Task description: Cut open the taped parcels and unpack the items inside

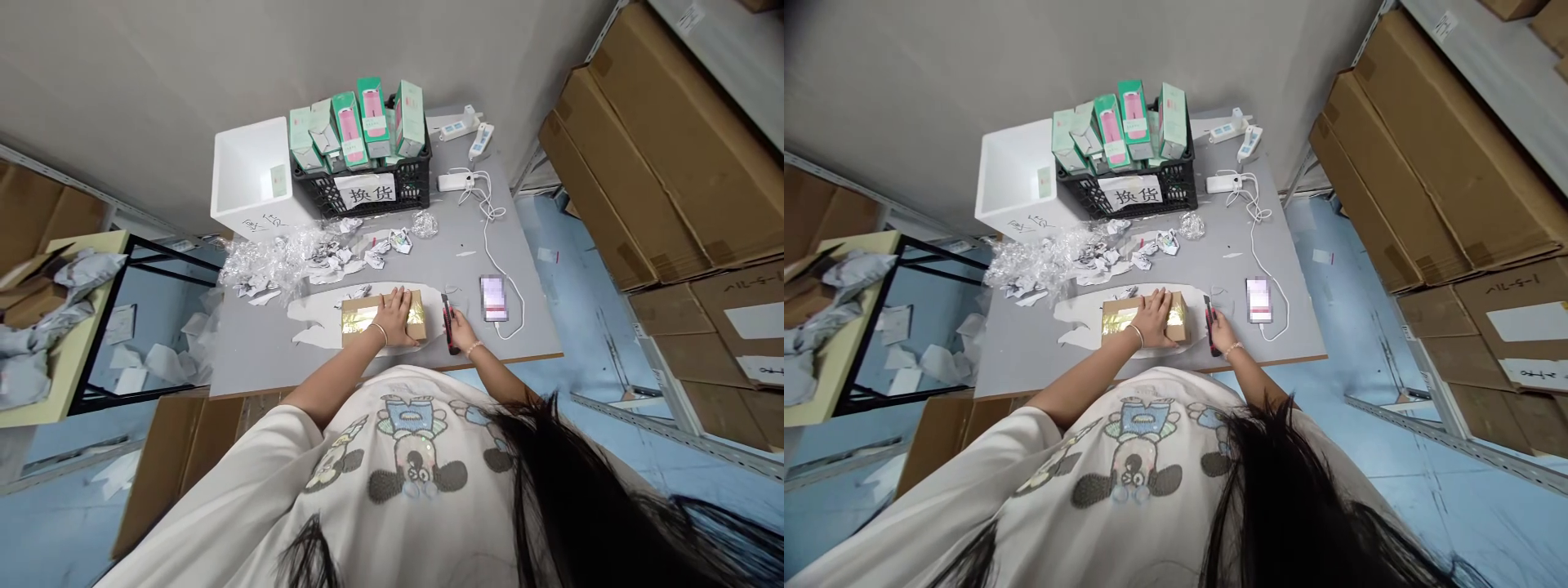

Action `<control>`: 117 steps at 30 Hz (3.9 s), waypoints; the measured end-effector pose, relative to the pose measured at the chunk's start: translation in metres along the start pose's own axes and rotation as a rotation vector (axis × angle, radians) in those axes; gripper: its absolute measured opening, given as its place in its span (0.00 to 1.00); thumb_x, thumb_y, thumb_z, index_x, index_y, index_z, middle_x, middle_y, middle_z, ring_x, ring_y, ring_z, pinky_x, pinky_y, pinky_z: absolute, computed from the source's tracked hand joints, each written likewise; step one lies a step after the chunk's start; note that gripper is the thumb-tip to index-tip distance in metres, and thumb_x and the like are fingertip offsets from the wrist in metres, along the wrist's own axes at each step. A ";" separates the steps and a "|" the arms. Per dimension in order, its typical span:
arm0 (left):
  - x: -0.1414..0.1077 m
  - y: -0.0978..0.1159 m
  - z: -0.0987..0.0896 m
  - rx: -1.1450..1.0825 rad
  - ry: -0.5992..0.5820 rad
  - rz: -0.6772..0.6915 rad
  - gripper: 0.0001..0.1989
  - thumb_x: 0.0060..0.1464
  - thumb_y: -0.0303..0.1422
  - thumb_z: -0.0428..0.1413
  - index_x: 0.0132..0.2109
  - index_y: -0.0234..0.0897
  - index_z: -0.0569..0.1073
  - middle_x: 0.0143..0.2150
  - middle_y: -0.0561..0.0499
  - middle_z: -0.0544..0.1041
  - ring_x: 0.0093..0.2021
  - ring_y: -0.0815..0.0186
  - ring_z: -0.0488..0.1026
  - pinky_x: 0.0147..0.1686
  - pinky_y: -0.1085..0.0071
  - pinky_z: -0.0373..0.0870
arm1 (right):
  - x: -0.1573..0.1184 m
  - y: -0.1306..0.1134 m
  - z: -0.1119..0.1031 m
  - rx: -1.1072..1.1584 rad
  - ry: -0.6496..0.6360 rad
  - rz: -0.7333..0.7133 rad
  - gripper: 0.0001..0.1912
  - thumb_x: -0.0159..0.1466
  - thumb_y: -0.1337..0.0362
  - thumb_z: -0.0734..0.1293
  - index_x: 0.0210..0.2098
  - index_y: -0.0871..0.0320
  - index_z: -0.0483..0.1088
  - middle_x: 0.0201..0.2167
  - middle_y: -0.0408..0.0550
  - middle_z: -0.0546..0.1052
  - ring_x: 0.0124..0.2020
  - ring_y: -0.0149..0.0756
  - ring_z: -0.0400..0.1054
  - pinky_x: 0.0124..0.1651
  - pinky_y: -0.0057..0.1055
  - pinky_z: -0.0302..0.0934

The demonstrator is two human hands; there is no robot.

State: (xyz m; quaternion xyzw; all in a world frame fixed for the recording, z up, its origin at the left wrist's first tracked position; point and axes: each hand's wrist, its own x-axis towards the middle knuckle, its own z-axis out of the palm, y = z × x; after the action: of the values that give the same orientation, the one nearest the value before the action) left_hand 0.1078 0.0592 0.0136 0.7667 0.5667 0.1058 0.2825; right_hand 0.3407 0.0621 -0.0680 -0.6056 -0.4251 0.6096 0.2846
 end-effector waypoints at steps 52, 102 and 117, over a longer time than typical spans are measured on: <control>0.024 0.036 0.005 0.284 -0.118 0.116 0.72 0.29 0.54 0.67 0.72 0.30 0.38 0.69 0.28 0.50 0.68 0.38 0.47 0.65 0.39 0.33 | -0.048 -0.067 -0.037 -0.730 -0.229 -0.217 0.18 0.68 0.56 0.61 0.50 0.58 0.74 0.28 0.47 0.79 0.28 0.35 0.71 0.34 0.26 0.61; 0.057 0.036 0.004 0.280 0.071 -0.164 0.69 0.31 0.57 0.65 0.71 0.30 0.40 0.67 0.26 0.53 0.67 0.34 0.50 0.63 0.39 0.40 | -0.047 -0.070 -0.077 -0.807 0.183 -0.195 0.18 0.69 0.54 0.58 0.48 0.58 0.72 0.32 0.51 0.79 0.34 0.40 0.73 0.34 0.28 0.58; -0.070 -0.021 0.004 0.320 0.205 -0.245 0.31 0.60 0.43 0.51 0.66 0.35 0.59 0.68 0.36 0.60 0.69 0.49 0.55 0.66 0.47 0.51 | -0.022 -0.155 0.022 -1.230 -0.152 -0.585 0.21 0.71 0.52 0.56 0.52 0.56 0.72 0.42 0.55 0.80 0.40 0.43 0.73 0.39 0.31 0.59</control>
State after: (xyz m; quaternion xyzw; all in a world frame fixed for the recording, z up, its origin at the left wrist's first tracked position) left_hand 0.0697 -0.0028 0.0097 0.7123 0.6911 0.0569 0.1090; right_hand 0.2952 0.1131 0.0742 -0.4728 -0.8590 0.1963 0.0111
